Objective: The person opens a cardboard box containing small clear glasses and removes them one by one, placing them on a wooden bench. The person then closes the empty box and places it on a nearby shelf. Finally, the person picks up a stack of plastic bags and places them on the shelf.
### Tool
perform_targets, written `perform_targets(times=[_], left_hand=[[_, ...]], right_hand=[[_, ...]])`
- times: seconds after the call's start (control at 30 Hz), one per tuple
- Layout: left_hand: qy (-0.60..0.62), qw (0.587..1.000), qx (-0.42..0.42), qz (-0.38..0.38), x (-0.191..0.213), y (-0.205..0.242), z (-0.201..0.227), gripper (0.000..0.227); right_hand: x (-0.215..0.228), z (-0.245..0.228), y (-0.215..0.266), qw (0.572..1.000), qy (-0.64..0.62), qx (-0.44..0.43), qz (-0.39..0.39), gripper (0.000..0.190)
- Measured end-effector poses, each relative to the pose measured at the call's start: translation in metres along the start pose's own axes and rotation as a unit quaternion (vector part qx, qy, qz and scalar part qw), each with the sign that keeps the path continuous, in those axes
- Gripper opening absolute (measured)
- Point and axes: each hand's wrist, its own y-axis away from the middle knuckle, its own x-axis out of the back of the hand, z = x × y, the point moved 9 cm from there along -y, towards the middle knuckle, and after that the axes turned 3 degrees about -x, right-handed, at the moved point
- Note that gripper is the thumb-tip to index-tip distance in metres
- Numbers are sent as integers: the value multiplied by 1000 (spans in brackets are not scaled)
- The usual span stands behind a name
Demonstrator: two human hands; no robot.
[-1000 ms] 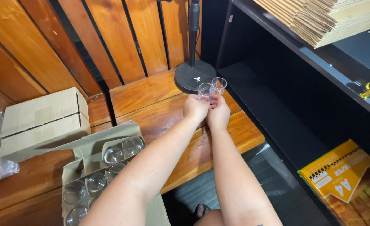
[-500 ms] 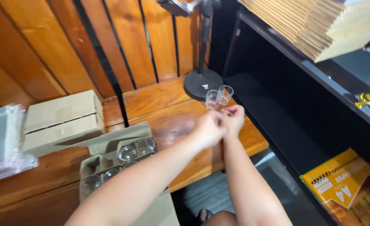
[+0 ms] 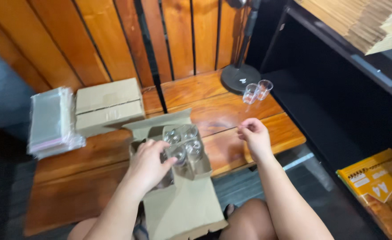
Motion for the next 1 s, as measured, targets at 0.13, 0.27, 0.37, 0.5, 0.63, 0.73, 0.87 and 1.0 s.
perform_targets(times=[0.13, 0.27, 0.37, 0.5, 0.63, 0.73, 0.87, 1.0], left_hand=[[16, 1000, 12, -9, 2, 26, -21, 48], [13, 1000, -2, -21, -7, 32, -21, 52], [11, 1000, -3, -14, -23, 25, -26, 53], [-14, 1000, -8, 1, -41, 5, -29, 54], [-7, 1000, -14, 20, -41, -1, -21, 50], [-22, 1000, -11, 16, -56, -11, -27, 54], [-24, 999, 8, 22, -55, -10, -23, 53], [-11, 999, 17, 38, -47, -1, -15, 55]], right_hand=[[-65, -23, 48, 992, 60, 30, -106, 22], [-135, -77, 119, 926, 278, 127, -220, 29], [-167, -85, 151, 843, 439, 197, -239, 44], [-186, -68, 161, 747, 580, 260, -194, 59], [-201, -69, 166, 722, 608, 271, -187, 67], [-205, -67, 164, 722, 621, 239, -189, 65], [-207, -66, 163, 714, 638, 224, -182, 62], [-205, -74, 166, 744, 609, 218, -169, 54]])
